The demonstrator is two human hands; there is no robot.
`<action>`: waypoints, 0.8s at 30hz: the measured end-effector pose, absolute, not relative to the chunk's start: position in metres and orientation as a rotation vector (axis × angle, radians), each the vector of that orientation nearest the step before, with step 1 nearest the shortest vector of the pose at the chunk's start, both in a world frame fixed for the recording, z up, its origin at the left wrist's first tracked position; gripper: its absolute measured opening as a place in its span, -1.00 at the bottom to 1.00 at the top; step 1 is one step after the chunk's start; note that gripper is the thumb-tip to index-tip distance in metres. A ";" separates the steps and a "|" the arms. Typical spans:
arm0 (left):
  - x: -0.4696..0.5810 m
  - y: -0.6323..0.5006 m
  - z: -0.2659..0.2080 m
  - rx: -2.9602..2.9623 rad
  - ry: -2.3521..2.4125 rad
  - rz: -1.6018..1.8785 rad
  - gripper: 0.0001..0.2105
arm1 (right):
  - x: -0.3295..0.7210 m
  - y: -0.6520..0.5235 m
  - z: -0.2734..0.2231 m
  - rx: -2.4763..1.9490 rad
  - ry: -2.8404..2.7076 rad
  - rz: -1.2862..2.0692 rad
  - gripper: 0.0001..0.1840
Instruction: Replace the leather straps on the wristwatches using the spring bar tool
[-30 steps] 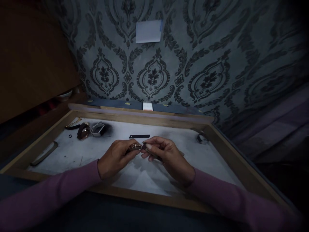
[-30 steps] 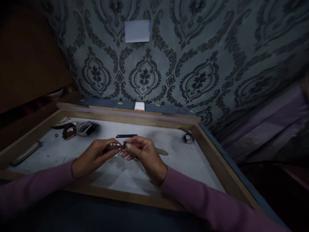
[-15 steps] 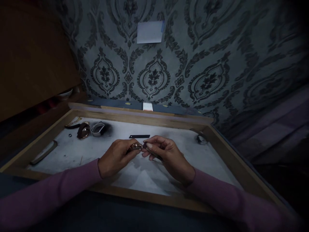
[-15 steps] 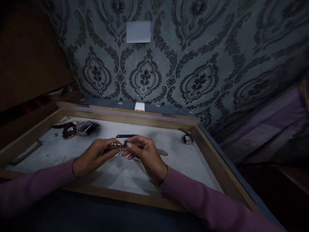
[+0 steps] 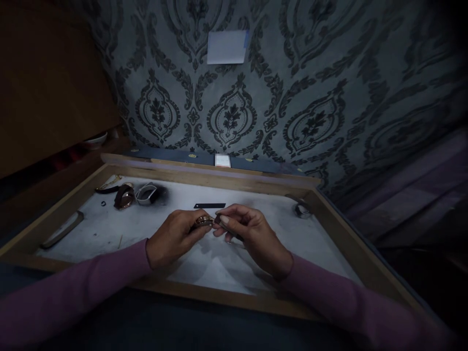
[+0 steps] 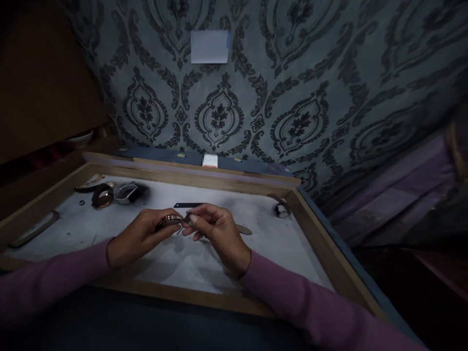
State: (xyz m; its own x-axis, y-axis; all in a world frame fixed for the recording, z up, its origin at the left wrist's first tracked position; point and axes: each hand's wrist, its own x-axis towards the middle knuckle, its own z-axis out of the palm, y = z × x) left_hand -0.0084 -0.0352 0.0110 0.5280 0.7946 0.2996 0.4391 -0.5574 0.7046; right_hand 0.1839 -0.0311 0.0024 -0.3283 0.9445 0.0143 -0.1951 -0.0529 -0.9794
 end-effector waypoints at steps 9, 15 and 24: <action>-0.008 -0.036 0.011 2.195 1.024 0.806 -0.84 | 0.183 -0.031 0.003 -0.906 -1.292 1.513 -0.79; -0.008 -0.035 0.011 2.212 1.021 0.802 -0.84 | 0.184 -0.032 0.004 -0.898 -1.330 1.481 -0.79; -0.007 -0.035 0.012 2.208 1.027 0.811 -0.85 | 0.184 -0.032 0.003 -0.876 -1.343 1.473 -0.82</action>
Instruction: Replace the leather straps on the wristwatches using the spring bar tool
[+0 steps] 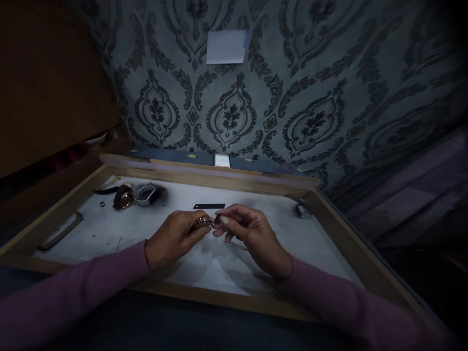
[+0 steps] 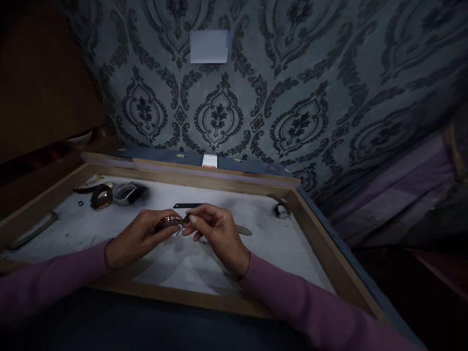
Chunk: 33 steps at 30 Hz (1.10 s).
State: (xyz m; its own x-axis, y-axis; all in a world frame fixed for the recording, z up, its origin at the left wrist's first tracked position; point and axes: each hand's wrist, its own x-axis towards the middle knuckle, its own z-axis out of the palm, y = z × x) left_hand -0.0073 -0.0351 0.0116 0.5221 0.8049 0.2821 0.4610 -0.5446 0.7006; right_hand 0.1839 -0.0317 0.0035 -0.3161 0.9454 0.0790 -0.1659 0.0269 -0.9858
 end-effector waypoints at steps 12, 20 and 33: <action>-0.007 -0.034 0.012 2.199 1.017 0.807 -0.84 | 0.184 -0.032 0.003 -0.902 -1.353 1.457 -0.84; -0.007 -0.035 0.012 2.163 1.036 0.782 -0.82 | 0.184 -0.032 0.002 -0.876 -1.445 1.347 -0.80; -0.006 -0.036 0.012 2.087 1.032 0.727 -0.82 | 0.185 -0.039 0.001 -0.846 -1.810 0.862 -0.83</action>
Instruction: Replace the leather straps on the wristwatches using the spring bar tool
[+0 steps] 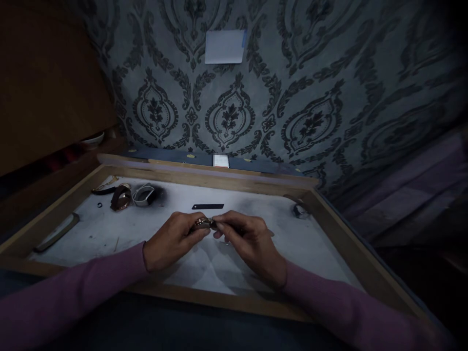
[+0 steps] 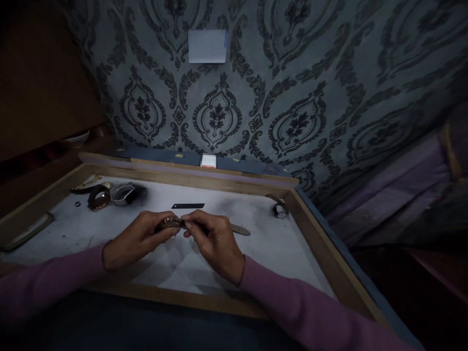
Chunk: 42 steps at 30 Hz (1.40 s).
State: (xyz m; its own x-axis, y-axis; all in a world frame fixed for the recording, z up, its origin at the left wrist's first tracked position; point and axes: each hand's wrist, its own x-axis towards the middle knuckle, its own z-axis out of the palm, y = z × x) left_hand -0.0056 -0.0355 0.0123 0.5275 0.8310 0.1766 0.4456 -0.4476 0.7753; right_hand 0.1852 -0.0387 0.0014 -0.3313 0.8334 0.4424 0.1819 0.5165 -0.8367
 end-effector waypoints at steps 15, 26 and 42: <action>-0.005 -0.035 0.011 1.811 0.908 0.691 -0.82 | 0.186 -0.036 0.004 -0.868 -1.821 1.011 -0.86; -0.004 -0.031 0.006 1.539 0.775 0.655 -0.78 | 0.186 -0.036 0.003 -0.878 -1.793 1.104 -0.88; 0.006 -0.026 -0.003 1.272 0.804 0.700 -0.67 | 0.185 -0.033 -0.002 -0.895 -1.796 1.121 -0.82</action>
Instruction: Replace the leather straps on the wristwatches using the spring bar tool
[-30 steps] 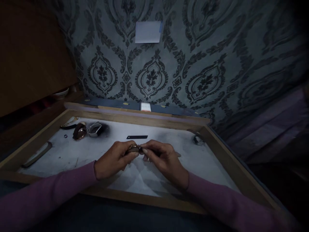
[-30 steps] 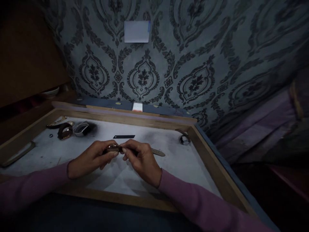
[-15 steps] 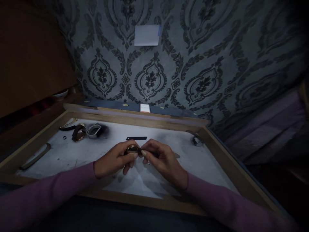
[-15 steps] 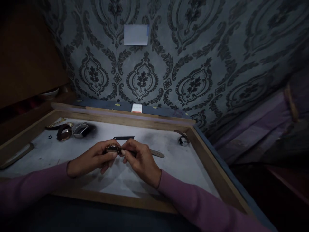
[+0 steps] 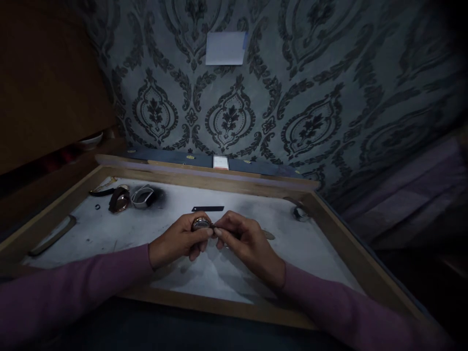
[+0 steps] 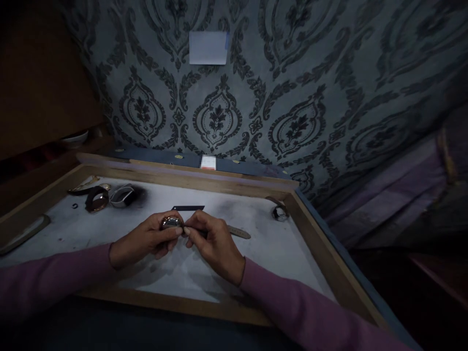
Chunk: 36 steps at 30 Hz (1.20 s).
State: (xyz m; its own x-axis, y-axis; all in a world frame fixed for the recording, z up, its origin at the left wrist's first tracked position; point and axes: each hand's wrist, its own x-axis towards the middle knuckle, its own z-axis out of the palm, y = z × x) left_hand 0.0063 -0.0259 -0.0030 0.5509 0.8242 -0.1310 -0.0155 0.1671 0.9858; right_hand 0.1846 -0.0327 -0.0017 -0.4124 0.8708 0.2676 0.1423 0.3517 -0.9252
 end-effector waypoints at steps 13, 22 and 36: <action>0.008 -0.025 -0.005 1.329 0.786 0.758 -0.76 | 0.186 -0.033 -0.004 -0.959 -1.776 1.155 -0.79; 0.007 -0.024 -0.004 1.344 0.781 0.736 -0.76 | 0.186 -0.035 -0.004 -0.931 -1.773 1.204 -0.82; 0.008 -0.024 -0.002 1.404 0.812 0.716 -0.75 | 0.188 -0.033 -0.006 -0.965 -1.893 1.050 -0.85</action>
State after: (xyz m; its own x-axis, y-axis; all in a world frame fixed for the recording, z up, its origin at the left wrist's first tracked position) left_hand 0.0082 -0.0238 -0.0024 0.5525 0.8311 -0.0641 0.0397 0.0506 0.9979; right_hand 0.1882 -0.0328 -0.0063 -0.4322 0.8672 0.2473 0.2497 0.3786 -0.8912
